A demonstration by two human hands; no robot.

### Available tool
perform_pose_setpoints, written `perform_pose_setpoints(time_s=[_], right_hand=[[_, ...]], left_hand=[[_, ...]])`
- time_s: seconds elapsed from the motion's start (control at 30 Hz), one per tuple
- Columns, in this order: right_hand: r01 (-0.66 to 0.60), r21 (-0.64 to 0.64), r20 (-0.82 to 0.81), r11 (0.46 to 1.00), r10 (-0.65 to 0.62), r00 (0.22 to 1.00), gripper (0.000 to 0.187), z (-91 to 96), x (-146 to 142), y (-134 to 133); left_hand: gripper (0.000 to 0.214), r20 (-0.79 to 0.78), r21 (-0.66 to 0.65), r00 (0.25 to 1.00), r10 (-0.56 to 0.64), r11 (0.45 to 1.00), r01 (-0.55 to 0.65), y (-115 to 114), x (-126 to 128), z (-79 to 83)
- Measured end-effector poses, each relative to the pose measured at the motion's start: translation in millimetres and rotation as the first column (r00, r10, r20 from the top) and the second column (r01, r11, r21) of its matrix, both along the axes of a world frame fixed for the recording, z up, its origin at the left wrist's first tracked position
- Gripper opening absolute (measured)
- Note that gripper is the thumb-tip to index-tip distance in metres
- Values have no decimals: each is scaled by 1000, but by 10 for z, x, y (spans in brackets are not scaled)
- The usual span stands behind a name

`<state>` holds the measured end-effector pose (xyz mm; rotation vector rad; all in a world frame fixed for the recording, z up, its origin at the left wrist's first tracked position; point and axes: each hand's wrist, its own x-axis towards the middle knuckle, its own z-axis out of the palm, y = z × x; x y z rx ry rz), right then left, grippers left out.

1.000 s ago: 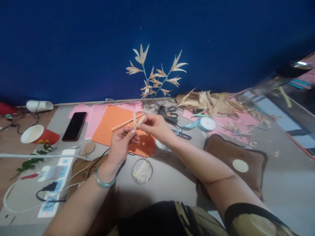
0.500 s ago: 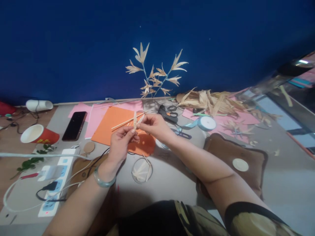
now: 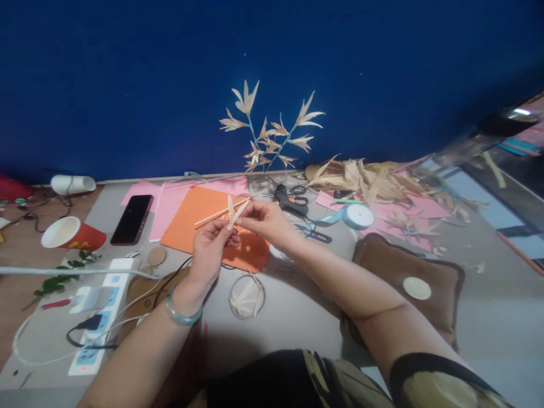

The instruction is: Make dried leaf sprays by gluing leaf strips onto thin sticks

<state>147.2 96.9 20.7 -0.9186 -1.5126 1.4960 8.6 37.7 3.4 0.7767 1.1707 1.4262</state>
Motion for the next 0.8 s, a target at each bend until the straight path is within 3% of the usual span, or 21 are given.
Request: perform_pose_setpoints(time_s=[0.2,0.8], right_hand=[[-60,-23,-26,998,59,998,17,-60,-23,-17],[-51,-26,21,998,52,998,22,-103,-46,-12]], left_hand=[[24,-21,13,1000,21,1000,-21,4,-5,-35],[23,-221,23,975,26,1000,-22,-28,-27,10]])
